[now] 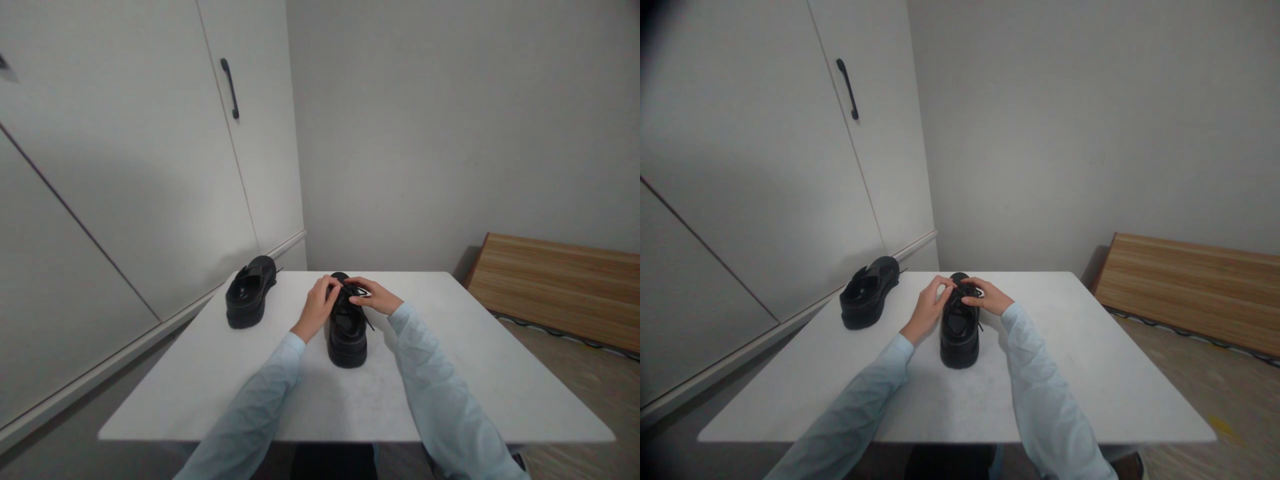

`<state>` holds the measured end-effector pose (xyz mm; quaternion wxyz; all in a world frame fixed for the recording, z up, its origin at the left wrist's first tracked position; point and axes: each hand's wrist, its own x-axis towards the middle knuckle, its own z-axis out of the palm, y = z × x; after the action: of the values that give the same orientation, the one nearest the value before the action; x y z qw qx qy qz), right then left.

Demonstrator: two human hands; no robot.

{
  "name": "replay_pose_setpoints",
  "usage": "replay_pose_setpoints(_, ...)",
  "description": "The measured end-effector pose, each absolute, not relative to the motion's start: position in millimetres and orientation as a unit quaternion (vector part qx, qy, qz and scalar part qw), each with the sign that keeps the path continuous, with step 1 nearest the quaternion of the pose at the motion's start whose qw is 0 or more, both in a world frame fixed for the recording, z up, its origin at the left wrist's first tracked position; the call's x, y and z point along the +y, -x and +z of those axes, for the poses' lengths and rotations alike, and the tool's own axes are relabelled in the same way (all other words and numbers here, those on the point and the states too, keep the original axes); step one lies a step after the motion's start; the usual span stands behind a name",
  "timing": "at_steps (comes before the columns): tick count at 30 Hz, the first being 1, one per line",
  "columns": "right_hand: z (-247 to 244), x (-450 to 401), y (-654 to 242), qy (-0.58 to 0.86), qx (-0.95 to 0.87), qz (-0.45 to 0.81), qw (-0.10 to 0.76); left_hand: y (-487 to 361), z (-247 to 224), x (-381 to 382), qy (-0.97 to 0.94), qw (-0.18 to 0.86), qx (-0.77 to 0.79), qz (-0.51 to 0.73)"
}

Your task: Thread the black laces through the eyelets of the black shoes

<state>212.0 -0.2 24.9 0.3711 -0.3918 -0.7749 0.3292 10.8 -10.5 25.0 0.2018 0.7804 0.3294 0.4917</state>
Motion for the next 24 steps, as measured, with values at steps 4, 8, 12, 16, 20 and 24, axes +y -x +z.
replay_pose_setpoints(4,25.1,-0.3,-211.1,0.401,-0.769,0.331,0.372,-5.3,30.5,-9.3,-0.717,0.302,0.317,0.542)
replay_pose_setpoints(8,26.7,-2.1,-210.5,0.412,-0.761,0.341,0.366,-2.5,32.3,-6.2,-0.652,0.399,0.281,0.58)
replay_pose_setpoints(12,26.9,-2.8,-210.4,0.409,-0.758,0.351,0.368,-0.8,35.1,-6.6,-0.585,0.488,0.241,0.601)
replay_pose_setpoints(16,26.1,-2.5,-210.5,0.405,-0.756,0.351,0.376,0.9,39.9,-11.2,-0.549,0.529,0.224,0.607)
replay_pose_setpoints(20,26.0,-2.0,-210.9,0.409,-0.754,0.351,0.375,1.3,42.0,-15.1,-0.556,0.535,0.227,0.595)
replay_pose_setpoints(24,25.6,-1.2,-211.2,0.408,-0.75,0.358,0.378,4.2,43.5,-15.9,-0.568,0.524,0.234,0.59)
